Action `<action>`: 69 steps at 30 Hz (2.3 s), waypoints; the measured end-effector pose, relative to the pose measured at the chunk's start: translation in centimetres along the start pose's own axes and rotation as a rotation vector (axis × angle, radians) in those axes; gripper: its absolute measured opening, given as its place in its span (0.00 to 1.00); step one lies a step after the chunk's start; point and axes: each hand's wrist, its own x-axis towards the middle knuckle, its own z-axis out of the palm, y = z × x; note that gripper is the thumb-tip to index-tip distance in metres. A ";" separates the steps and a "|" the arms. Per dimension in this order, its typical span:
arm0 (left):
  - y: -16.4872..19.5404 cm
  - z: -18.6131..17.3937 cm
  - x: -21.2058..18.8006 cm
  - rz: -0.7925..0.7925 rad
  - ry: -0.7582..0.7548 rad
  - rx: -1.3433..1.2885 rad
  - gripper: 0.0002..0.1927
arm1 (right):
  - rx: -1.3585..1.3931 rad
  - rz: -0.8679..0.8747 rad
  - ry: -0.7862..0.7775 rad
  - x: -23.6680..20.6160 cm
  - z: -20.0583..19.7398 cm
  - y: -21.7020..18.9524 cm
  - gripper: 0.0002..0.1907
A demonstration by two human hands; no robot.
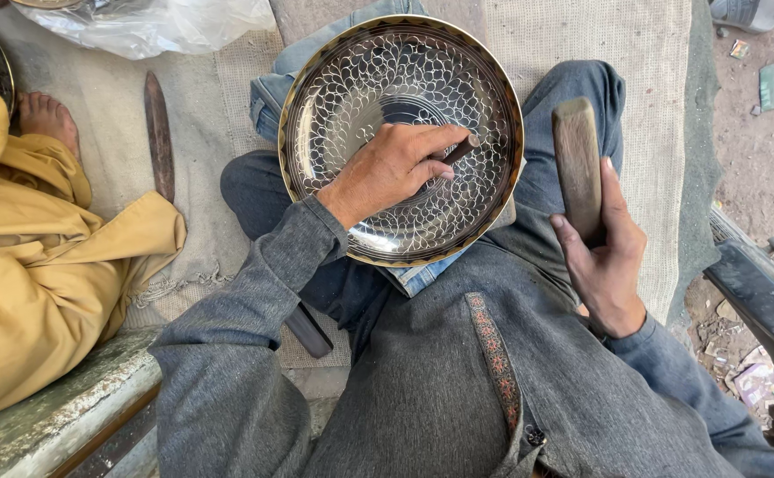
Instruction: The person sits cross-legged and first rubs a small tool back and forth on a whetstone bar resting on their lap. They then hold a small chisel against a decorative brass plate and repeatedly strike it with a wooden mallet, working across the plate's fish-scale pattern.
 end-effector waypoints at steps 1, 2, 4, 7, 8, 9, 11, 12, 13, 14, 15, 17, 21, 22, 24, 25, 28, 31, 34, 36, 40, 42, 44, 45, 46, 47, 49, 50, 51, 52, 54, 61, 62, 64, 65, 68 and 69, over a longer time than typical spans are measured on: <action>-0.1 0.1 0.0 -0.001 0.004 0.004 0.21 | 0.026 0.014 -0.007 0.4 -0.2 -0.2 0.41; -0.1 0.2 0.0 0.021 0.011 0.010 0.21 | -0.086 0.103 -0.102 0.8 -0.4 -0.4 0.41; -0.1 0.3 0.0 0.058 0.030 0.027 0.21 | -0.305 0.272 -0.300 1.8 -0.9 -0.7 0.40; 0.2 0.3 -0.2 -0.010 0.056 -0.015 0.20 | 0.109 0.037 0.019 2.9 -1.1 -1.5 0.42; 0.4 0.4 -0.4 -0.038 0.048 -0.003 0.21 | -0.046 0.081 -0.102 3.1 -1.3 -1.8 0.41; 0.5 0.3 -0.4 -0.063 0.045 0.012 0.21 | -0.201 0.118 -0.221 3.6 -1.5 -1.9 0.40; 0.9 0.4 -0.6 -0.069 0.075 0.021 0.22 | -0.185 0.132 -0.277 4.4 -1.9 -2.4 0.40; 1.0 0.4 -0.7 -0.043 0.111 0.017 0.22 | -0.018 0.107 -0.208 4.8 -1.9 -2.5 0.40; 1.1 0.3 -0.9 -0.020 0.152 0.019 0.22 | 0.152 0.075 -0.141 5.3 -2.0 -2.7 0.40; 1.2 0.4 -1.1 -0.042 0.160 0.024 0.22 | -0.098 0.111 -0.273 5.7 -2.1 -2.9 0.40; 1.3 0.6 -1.2 -0.063 0.169 0.029 0.21 | -0.351 0.145 -0.398 6.2 -2.4 -3.0 0.39; 1.4 0.9 -1.5 -0.108 0.201 0.035 0.21 | -0.347 0.109 -0.433 7.3 -2.6 -3.3 0.38; 1.4 1.9 -2.2 -0.241 0.289 0.039 0.22 | -0.325 -0.021 -0.486 9.8 -3.1 -3.5 0.38; 1.4 2.2 -2.3 -0.281 0.310 0.043 0.22 | -0.575 -0.020 -0.596 10.6 -3.4 -3.5 0.38; 1.4 2.9 -2.8 -0.283 0.388 0.015 0.21 | -0.137 -0.184 -0.454 11.5 -3.6 -3.9 0.35; 1.4 3.1 -2.9 -0.282 0.437 0.007 0.20 | 0.081 -0.274 -0.376 12.2 -3.6 -4.0 0.34; 1.5 3.9 -3.4 -0.303 0.535 0.015 0.19 | -0.853 -0.222 -0.743 14.2 -3.8 -4.8 0.34; 1.8 4.9 -3.7 -0.362 0.642 -0.045 0.20 | -0.145 -0.486 -0.444 15.7 -4.0 -5.8 0.35; 2.2 5.8 -3.9 -0.416 0.743 -0.036 0.19 | -0.727 -0.502 -0.692 16.7 -3.5 -7.1 0.30; 2.5 6.3 -4.2 -0.418 0.792 0.021 0.19 | -0.616 -0.627 -0.528 17.2 -3.4 -8.1 0.34; 3.0 7.0 -4.3 -0.467 0.882 0.069 0.19 | -0.902 -0.757 -0.546 17.8 -3.2 -10.1 0.32; 3.2 7.1 -4.3 -0.479 0.893 0.025 0.20 | -0.705 -0.745 -0.489 18.0 -3.2 -10.9 0.33; 3.2 7.1 -4.4 -0.481 0.891 0.011 0.20 | -0.693 -0.709 -0.518 18.0 -3.3 -11.2 0.33; 3.1 7.1 -4.4 -0.473 0.888 0.026 0.21 | -0.777 -0.685 -0.569 17.9 -3.4 -11.3 0.33; 3.0 7.1 -4.5 -0.469 0.880 0.039 0.21 | -0.859 -0.655 -0.621 17.8 -3.6 -11.1 0.32; 2.9 7.0 -4.6 -0.459 0.861 0.052 0.21 | -0.817 -0.659 -0.565 17.7 -3.7 -10.9 0.33; 2.5 6.9 -4.6 -0.431 0.826 0.071 0.22 | -0.742 -0.666 -0.449 17.4 -4.1 -10.1 0.33; 2.3 6.9 -4.6 -0.404 0.801 0.049 0.21 | -0.681 -0.648 -0.460 17.1 -4.3 -9.6 0.34; 1.9 6.6 -4.3 -0.378 0.780 0.031 0.20 | -0.619 -0.635 -0.467 16.7 -4.3 -9.0 0.34; 1.6 6.3 -4.3 -0.353 0.760 0.013 0.20 | -0.555 -0.622 -0.476 16.2 -4.3 -8.4 0.34; 1.3 5.6 -4.3 -0.299 0.680 -0.051 0.21 | -0.619 -0.505 -0.474 14.6 -4.4 -7.2 0.36; 1.5 2.0 -2.7 -0.348 0.286 -0.104 0.20 | -0.178 -0.100 -0.379 9.2 -4.2 -4.6 0.37; 1.6 1.6 -2.5 -0.267 0.278 -0.074 0.20 | -0.245 -0.077 -0.386 8.2 -4.1 -4.7 0.37; 1.7 1.0 -2.2 -0.106 0.263 -0.011 0.21 | -0.379 -0.035 -0.399 6.6 -3.9 -4.8 0.36; 1.7 0.7 -2.1 -0.109 0.205 -0.034 0.21 | -0.368 -0.001 -0.386 5.7 -3.8 -4.8 0.37; 1.5 0.2 -1.4 -0.095 0.051 -0.070 0.21 | -0.340 0.101 -0.342 3.1 -3.0 -4.3 0.38; 1.3 0.0 -1.0 -0.077 0.014 -0.057 0.21 | -0.332 0.133 -0.325 2.3 -2.6 -3.9 0.38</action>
